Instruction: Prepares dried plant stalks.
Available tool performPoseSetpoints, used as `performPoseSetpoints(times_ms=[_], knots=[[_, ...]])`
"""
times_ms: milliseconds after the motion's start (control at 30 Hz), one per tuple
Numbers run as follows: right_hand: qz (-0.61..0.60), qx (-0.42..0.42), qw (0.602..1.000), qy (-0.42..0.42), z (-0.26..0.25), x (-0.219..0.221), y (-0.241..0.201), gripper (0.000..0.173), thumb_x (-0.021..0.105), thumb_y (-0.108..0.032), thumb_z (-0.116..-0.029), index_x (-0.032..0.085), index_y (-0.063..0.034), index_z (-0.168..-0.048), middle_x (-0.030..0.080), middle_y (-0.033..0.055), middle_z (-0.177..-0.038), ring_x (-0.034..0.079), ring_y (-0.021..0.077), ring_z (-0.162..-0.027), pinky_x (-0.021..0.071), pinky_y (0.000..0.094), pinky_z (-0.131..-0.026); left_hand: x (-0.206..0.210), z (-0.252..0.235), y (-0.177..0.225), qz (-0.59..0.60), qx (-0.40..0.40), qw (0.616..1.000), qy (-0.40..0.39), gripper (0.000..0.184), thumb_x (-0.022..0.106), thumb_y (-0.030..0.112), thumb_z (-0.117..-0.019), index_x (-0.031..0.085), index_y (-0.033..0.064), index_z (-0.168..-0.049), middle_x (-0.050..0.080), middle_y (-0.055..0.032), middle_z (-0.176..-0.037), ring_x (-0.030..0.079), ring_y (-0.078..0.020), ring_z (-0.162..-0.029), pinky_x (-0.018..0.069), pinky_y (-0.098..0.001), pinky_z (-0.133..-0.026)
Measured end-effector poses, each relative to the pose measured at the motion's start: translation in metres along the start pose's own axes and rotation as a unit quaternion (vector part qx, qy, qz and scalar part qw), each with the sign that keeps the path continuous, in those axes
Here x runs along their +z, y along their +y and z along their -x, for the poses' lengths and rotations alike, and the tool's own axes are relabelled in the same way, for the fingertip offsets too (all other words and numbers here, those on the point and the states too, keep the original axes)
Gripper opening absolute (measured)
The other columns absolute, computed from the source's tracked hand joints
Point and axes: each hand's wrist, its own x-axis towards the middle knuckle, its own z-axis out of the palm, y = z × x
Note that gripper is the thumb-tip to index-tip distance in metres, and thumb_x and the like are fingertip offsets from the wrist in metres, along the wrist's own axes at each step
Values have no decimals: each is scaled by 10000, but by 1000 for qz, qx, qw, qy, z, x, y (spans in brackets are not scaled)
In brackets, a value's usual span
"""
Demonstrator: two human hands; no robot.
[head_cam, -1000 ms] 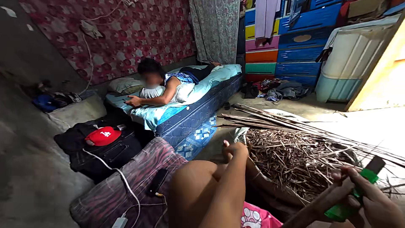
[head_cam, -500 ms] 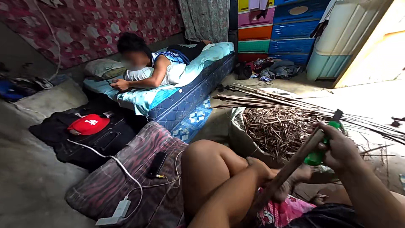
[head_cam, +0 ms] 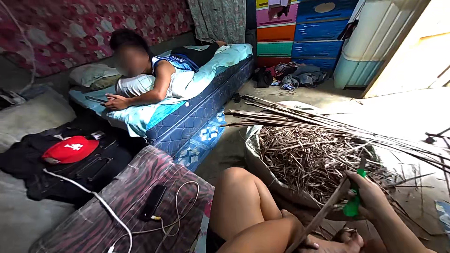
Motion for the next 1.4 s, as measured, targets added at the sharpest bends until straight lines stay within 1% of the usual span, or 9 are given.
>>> performPoseSetpoints(times_ms=[167,267,433,567,667,867,1033,1133,1400], knots=[[54,15,996,-72,-23,32,-5,192,473,-184,-1100,564,-62,-982,508,-11,-579,415,50,-385,399,205,-372,0,-88,-49,129,197,968,83,378,575,284,-1031,642,-21,-1243,676,-181,-1168,648,-247,-1068,502,-417,-955],[88,2,989,-120,-34,49,-9,167,476,-145,-1094,568,-53,-990,506,-9,-592,417,55,-398,404,207,-388,-54,-117,-52,317,234,916,72,348,406,266,-1110,593,16,-1265,655,-80,-969,626,-137,-801,533,-342,-774],[130,-20,983,-129,-52,67,-10,161,502,-116,-1080,575,-53,-952,503,-14,-598,428,49,-417,394,197,-399,-109,-78,-59,382,347,833,199,534,407,377,-1111,428,34,-1520,588,-247,-1341,628,-316,-1136,508,-487,-961],[114,-11,987,-111,-60,66,9,175,523,-130,-1073,608,-39,-950,510,-10,-550,426,57,-382,398,208,-375,-97,-81,-42,267,326,881,215,767,721,273,-958,336,40,-1579,563,-286,-1396,579,-402,-1272,448,-581,-1077],[69,15,995,-70,-65,62,25,195,496,-157,-1095,594,-41,-971,507,-19,-538,409,42,-371,384,194,-367,-93,-98,-27,261,264,903,216,658,607,121,-966,352,83,-1571,599,-267,-1349,611,-407,-1228,483,-602,-1012],[157,35,985,-58,-76,57,35,363,477,-126,-1074,446,-17,-1419,598,60,-794,515,87,-510,445,237,-461,-109,-131,-38,302,292,879,225,596,579,191,-1037,362,50,-1574,575,-266,-1396,599,-374,-1258,454,-560,-1074],[415,-25,901,-122,-72,64,31,464,529,-97,-1026,457,-26,-1479,655,245,-1141,670,355,-937,539,554,-834,-119,-133,-47,314,224,895,222,557,445,221,-1100,281,83,-1614,656,-195,-1113,635,-275,-881,522,-448,-837],[536,-53,827,-162,-60,72,29,460,512,-128,-1045,470,-70,-1499,635,225,-1332,653,391,-1187,508,592,-1002,-119,-137,-47,279,189,915,221,472,424,195,-1106,384,15,-1540,637,-243,-1216,654,-332,-1008,513,-499,-928],[686,-12,693,-222,-8,92,17,469,384,-220,-1108,376,-125,-1567,658,214,-1282,697,396,-1107,551,566,-920,-114,-122,-46,209,148,904,342,314,507,128,-1033,680,2,-1264,676,-173,-1281,631,-271,-1231,464,-460,-1074]])
